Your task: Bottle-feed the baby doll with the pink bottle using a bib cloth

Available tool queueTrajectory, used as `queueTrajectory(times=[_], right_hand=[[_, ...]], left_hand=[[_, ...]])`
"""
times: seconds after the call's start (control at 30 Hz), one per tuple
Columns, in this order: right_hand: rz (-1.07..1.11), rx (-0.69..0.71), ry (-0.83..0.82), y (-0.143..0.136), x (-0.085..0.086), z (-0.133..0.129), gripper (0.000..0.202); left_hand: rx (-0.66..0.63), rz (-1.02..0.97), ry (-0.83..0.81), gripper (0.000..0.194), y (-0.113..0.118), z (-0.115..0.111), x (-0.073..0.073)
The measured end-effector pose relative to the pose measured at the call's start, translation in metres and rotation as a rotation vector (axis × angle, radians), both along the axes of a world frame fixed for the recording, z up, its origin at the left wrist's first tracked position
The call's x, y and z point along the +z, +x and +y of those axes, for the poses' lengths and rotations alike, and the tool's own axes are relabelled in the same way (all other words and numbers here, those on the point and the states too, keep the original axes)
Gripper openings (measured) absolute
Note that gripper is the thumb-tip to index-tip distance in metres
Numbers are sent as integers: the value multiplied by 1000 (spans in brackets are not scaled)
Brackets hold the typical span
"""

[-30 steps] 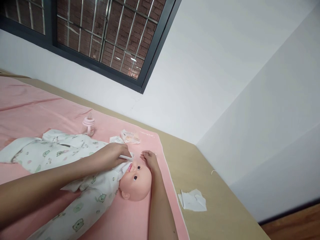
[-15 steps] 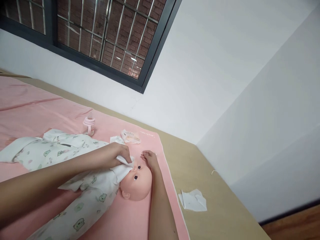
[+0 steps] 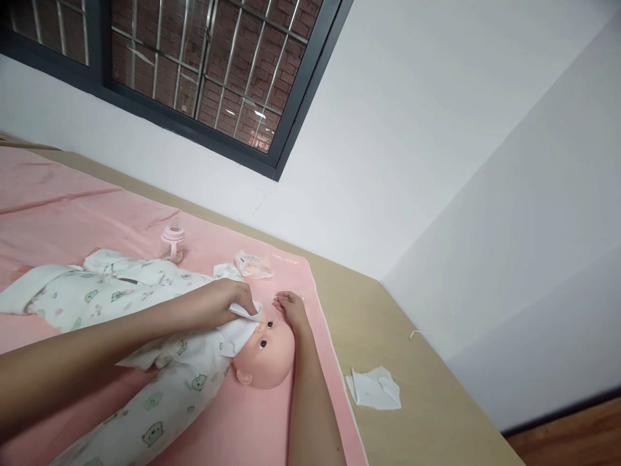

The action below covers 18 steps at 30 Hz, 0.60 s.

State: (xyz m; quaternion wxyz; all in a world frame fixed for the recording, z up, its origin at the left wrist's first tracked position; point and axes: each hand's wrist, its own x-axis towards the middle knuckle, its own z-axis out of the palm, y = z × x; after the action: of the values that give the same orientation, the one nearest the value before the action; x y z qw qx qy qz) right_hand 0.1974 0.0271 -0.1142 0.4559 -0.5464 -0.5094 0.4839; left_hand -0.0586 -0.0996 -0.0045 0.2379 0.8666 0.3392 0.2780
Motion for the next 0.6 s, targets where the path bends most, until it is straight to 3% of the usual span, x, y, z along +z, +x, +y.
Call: queueTrajectory(times=[0.23,0.33,0.43,0.5,0.6], right_hand=[[-3,-6,-21,-4,5,-7,7],[25,5,-52,-4,17,-11,10],[88,-18,2,-6,47,-20,19],[59,-12,115,-12,77,-30,26],[-26,107,303,-31,122,-56,28]], left_hand=[[84,46,36,19,0,2,3],[119,25,43,20,-4,5,7],[201,-39,114,23,-10,7,14],[245,-54,184,43,-15,8,18],[287,12,270,69,-22,11,21]])
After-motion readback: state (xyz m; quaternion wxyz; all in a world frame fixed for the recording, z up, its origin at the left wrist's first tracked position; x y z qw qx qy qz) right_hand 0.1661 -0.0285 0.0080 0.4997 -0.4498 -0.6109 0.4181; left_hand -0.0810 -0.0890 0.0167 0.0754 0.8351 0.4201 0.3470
